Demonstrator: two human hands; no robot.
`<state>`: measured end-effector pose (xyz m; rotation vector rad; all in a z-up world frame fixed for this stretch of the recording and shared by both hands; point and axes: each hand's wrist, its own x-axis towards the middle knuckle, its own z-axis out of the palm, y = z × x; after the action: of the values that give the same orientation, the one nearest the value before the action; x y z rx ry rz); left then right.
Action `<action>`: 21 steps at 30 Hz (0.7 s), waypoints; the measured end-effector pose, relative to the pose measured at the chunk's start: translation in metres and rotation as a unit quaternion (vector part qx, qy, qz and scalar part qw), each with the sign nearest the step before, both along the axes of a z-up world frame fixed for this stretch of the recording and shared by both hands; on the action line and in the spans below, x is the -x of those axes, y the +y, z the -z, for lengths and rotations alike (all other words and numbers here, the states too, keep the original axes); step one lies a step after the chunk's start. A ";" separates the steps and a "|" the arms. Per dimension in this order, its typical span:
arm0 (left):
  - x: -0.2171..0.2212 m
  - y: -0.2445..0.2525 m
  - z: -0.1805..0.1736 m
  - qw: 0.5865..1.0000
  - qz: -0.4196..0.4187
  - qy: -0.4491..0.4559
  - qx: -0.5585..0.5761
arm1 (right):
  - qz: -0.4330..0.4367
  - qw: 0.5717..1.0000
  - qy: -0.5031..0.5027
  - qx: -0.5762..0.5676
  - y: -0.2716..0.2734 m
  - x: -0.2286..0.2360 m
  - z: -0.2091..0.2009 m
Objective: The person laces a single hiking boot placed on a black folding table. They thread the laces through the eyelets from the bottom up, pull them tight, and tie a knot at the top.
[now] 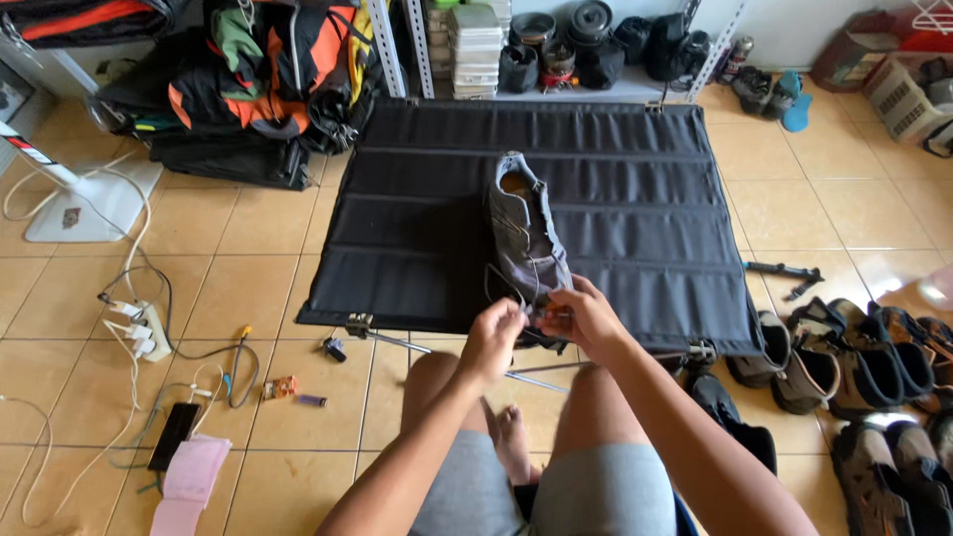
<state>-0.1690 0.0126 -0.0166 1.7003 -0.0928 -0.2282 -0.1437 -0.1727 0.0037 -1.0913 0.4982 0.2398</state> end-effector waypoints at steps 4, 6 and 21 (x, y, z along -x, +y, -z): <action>0.023 0.005 -0.008 1.000 0.007 -0.014 0.017 | -0.073 0.991 0.000 0.116 -0.019 0.034 -0.024; 0.022 0.014 -0.011 0.997 -0.047 -0.060 0.029 | -0.128 0.935 -0.153 0.293 -0.043 0.036 -0.015; 0.024 0.162 -0.209 0.788 -0.366 -0.482 0.114 | 0.052 0.822 -0.245 0.511 -0.157 0.019 -0.158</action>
<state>-0.1933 0.1742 0.1920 1.3332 -0.1941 1.2094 -0.1623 -0.3295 0.1615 -2.0911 0.1853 -0.4775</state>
